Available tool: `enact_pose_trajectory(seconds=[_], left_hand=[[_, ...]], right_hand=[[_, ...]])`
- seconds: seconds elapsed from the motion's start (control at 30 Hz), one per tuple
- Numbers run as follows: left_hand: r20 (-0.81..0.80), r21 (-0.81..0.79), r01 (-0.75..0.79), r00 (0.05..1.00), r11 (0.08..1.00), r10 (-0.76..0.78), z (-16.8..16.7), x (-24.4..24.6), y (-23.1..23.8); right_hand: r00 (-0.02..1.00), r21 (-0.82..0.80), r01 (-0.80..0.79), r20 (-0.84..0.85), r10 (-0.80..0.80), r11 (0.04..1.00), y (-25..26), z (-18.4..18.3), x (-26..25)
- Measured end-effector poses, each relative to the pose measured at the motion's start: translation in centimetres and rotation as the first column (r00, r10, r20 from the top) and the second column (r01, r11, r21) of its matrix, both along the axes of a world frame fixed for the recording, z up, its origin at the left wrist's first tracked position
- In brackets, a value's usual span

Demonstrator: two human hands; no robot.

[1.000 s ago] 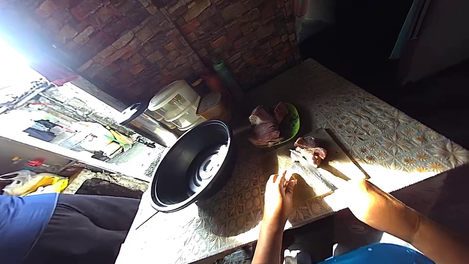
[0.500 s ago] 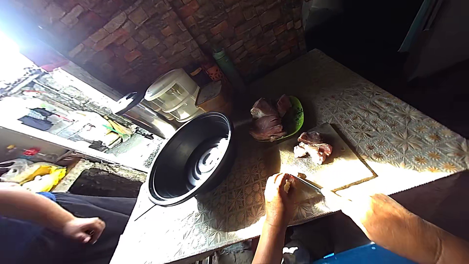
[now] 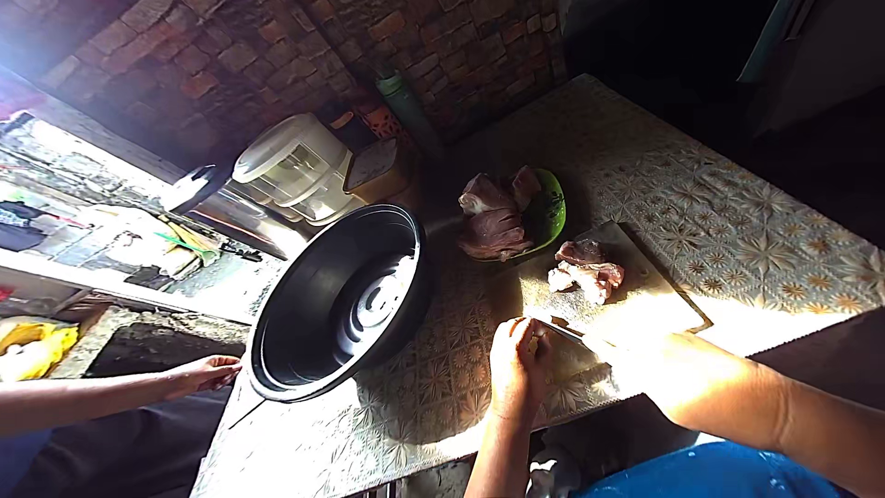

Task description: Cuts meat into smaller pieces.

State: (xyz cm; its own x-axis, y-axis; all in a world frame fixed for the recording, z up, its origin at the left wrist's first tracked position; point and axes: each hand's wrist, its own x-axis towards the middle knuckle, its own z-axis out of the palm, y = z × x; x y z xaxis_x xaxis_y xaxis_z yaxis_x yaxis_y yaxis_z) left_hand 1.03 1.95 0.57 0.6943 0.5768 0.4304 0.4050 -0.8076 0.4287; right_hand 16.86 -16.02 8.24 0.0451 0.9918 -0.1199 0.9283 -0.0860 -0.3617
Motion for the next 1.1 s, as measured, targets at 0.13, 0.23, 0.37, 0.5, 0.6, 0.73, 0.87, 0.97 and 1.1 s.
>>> enact_pose_trajectory(seconds=[0.13,0.23,0.37,0.5,0.6,0.73,0.87,0.97,1.1], left_hand=[[0.011,0.01,0.006,1.0,1.0,-0.006,-0.1,0.1,0.2],[0.017,0.014,-0.001,1.0,1.0,0.001,-0.1,0.2,0.1],[0.006,-0.009,-0.055,0.998,0.998,0.055,-0.1,0.4,0.0],[-0.001,0.003,-0.099,0.995,0.995,0.099,0.0,0.9,-0.3],[0.004,0.033,-0.107,0.994,0.994,0.107,-0.2,0.9,-0.2],[0.034,0.081,-0.088,0.996,0.993,0.086,-0.7,1.0,-0.2],[0.014,0.071,-0.04,0.999,0.997,0.039,-0.6,0.9,-0.2],[-0.007,0.033,-0.021,1.0,0.999,0.022,-0.4,1.0,-0.6],[0.053,-0.003,-0.064,0.997,0.998,0.064,-0.8,1.0,-1.0]], right_hand=[[0.995,-0.168,-0.049,-0.089,0.034,0.985,2.5,1.2,0.5],[0.995,-0.216,-0.017,-0.104,-0.005,0.976,4.9,1.3,-0.4],[0.987,-0.257,-0.008,-0.156,-0.033,0.966,8.3,0.0,-0.9],[0.986,-0.247,0.003,-0.158,-0.044,0.969,7.3,0.0,-0.9],[0.986,-0.273,0.013,-0.154,-0.057,0.962,4.5,0.8,-0.8],[0.989,-0.183,0.029,-0.136,-0.055,0.983,1.4,-0.3,-0.5],[0.986,-0.251,0.049,-0.142,-0.087,0.967,3.6,0.0,-1.0],[0.982,-0.25,0.039,-0.167,-0.083,0.967,6.3,0.0,-1.1],[0.982,-0.231,0.03,-0.173,-0.072,0.972,6.6,0.0,-1.3]])
